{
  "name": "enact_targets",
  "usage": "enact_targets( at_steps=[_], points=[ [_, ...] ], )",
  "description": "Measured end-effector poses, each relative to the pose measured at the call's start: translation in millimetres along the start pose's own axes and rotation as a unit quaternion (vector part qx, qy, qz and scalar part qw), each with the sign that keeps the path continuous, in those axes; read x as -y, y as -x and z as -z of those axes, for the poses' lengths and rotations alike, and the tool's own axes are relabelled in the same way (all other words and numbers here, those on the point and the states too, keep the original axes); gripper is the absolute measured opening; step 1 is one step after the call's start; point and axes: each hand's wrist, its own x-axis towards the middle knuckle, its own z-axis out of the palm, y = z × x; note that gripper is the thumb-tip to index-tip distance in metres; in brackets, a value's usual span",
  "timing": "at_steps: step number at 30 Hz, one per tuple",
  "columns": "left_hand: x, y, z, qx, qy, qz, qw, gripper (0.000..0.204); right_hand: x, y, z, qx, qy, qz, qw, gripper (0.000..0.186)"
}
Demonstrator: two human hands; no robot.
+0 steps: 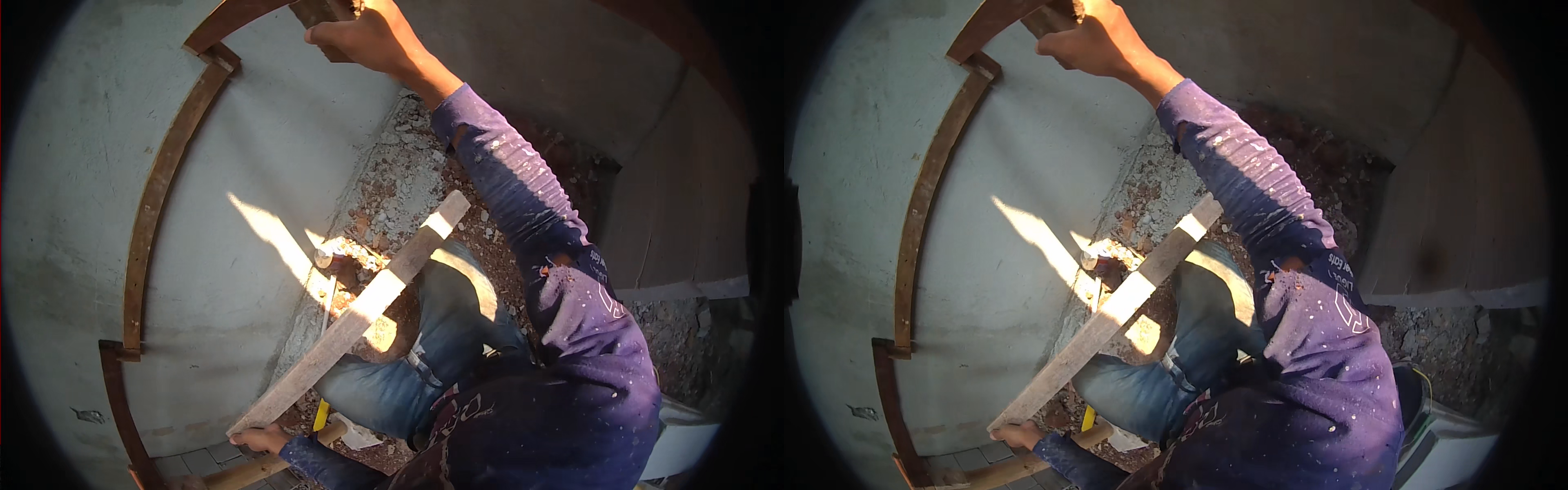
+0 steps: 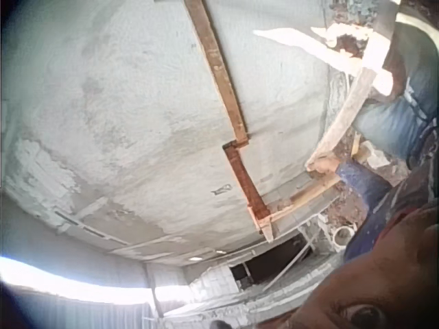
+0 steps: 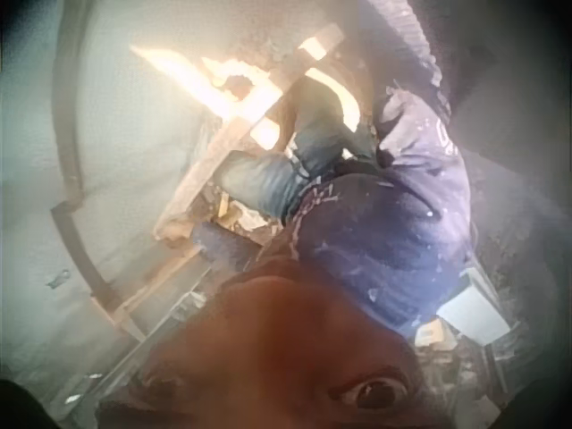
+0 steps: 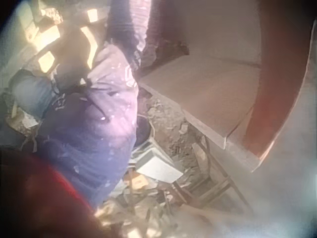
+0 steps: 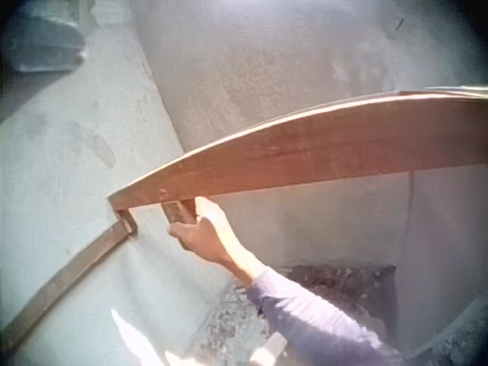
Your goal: Measure, position, and nail wooden supports into a concrete wall to create a frame.
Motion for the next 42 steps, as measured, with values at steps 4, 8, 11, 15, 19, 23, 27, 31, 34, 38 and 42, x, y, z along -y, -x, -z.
enact_targets(
  at_steps=[4,8,11,15,19,23,27,31,34,38,42],
  points=[
    [52,8,-24,0.075,-0.113,0.045,0.99,0.076,-8,6,-7,-0.012,-0.043,0.059,0.997,0.059],
    [155,-51,-23,0.22,-0.151,0.122,0.956,0.063,-11,13,13,-0.032,0.141,-0.02,0.989,0.056],
    [173,-51,-27,0.193,-0.255,0.105,0.942,0.06,0,30,1,-0.06,0.169,-0.036,0.983,0.059],
    [166,-14,-61,0.156,-0.405,0.155,0.888,0.06,9,32,0,-0.06,0.21,-0.045,0.975,0.061],
    [120,76,-143,0.344,-0.325,-0.034,0.88,0.06,-6,32,-13,-0.13,0.216,-0.02,0.967,0.06],
    [23,256,-264,0.675,-0.059,-0.145,0.721,0.056,-1,24,-22,-0.132,0.216,0.001,0.967,0.059],
    [-38,391,-337,0.794,0.041,-0.165,0.584,0.073,-15,26,-15,-0.133,0.166,0.06,0.975,0.061],
    [-56,438,-358,0.803,0.031,-0.141,0.578,0.054,-15,27,-9,-0.068,0.152,0.068,0.984,0.058],
    [-50,440,-361,0.801,0.091,-0.127,0.578,0.04,-15,29,-10,-0.084,0.16,0.08,0.98,0.054],
    [-42,443,-367,0.781,0.161,-0.137,0.588,0.034,-24,24,-9,-0.085,0.146,0.121,0.978,0.051],
    [-38,446,-368,0.767,0.188,-0.143,0.596,0.033,-30,21,-8,-0.085,0.146,0.133,0.977,0.05]
  ],
)
